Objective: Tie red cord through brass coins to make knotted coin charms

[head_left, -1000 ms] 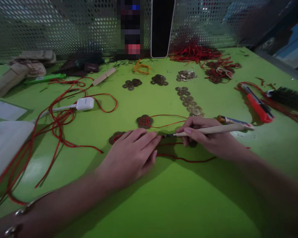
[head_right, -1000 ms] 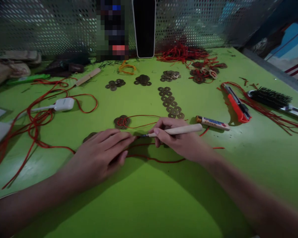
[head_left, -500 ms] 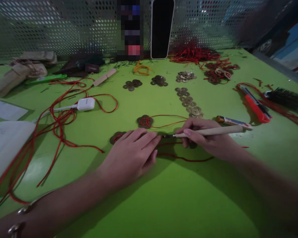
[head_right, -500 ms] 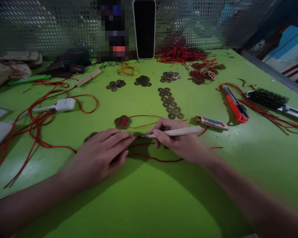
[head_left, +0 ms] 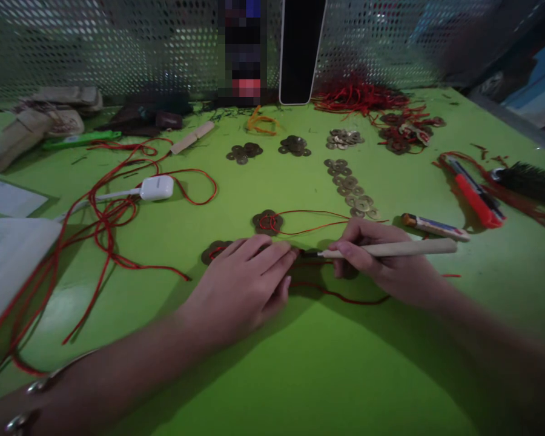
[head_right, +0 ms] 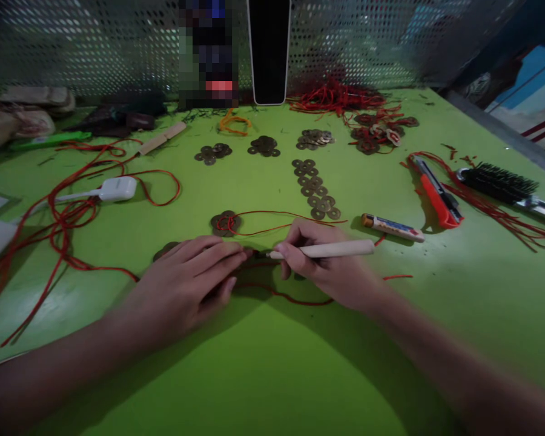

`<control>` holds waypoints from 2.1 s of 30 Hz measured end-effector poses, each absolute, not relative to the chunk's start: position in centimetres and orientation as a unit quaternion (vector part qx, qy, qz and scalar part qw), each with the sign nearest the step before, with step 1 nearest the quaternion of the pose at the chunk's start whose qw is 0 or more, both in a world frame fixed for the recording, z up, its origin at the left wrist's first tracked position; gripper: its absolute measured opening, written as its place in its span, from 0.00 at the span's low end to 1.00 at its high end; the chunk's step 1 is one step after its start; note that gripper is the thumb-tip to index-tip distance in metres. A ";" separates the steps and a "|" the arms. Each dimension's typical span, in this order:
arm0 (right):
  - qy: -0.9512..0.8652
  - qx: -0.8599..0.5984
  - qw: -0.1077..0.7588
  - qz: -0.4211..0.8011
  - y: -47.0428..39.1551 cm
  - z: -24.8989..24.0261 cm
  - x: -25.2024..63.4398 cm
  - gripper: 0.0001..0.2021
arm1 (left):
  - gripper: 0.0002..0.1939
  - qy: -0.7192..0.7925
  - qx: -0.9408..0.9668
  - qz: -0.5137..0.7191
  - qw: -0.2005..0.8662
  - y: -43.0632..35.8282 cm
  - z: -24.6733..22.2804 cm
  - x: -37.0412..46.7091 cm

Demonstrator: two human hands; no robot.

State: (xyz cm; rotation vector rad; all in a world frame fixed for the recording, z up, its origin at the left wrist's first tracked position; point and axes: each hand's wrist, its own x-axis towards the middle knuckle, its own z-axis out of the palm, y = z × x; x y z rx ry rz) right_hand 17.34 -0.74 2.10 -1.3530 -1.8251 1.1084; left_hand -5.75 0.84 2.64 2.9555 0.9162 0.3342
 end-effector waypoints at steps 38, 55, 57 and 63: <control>-0.575 -0.437 0.508 0.469 0.2 2.1 18.9 0.10 | 0.07 0.431 0.896 -0.047 0.093 3.5 5.6 -1.3; -0.588 -0.417 0.490 0.490 -0.2 2.6 19.1 0.11 | 0.08 0.302 0.941 -0.004 -0.151 1.5 4.2 -2.1; -0.586 -0.411 0.491 0.496 -0.2 2.5 19.1 0.11 | 0.09 0.286 0.945 0.002 -0.160 1.4 4.2 -2.3; -0.591 -0.419 0.519 0.453 0.1 2.3 19.2 0.11 | 0.10 0.331 0.935 0.111 -0.066 1.7 3.9 -3.8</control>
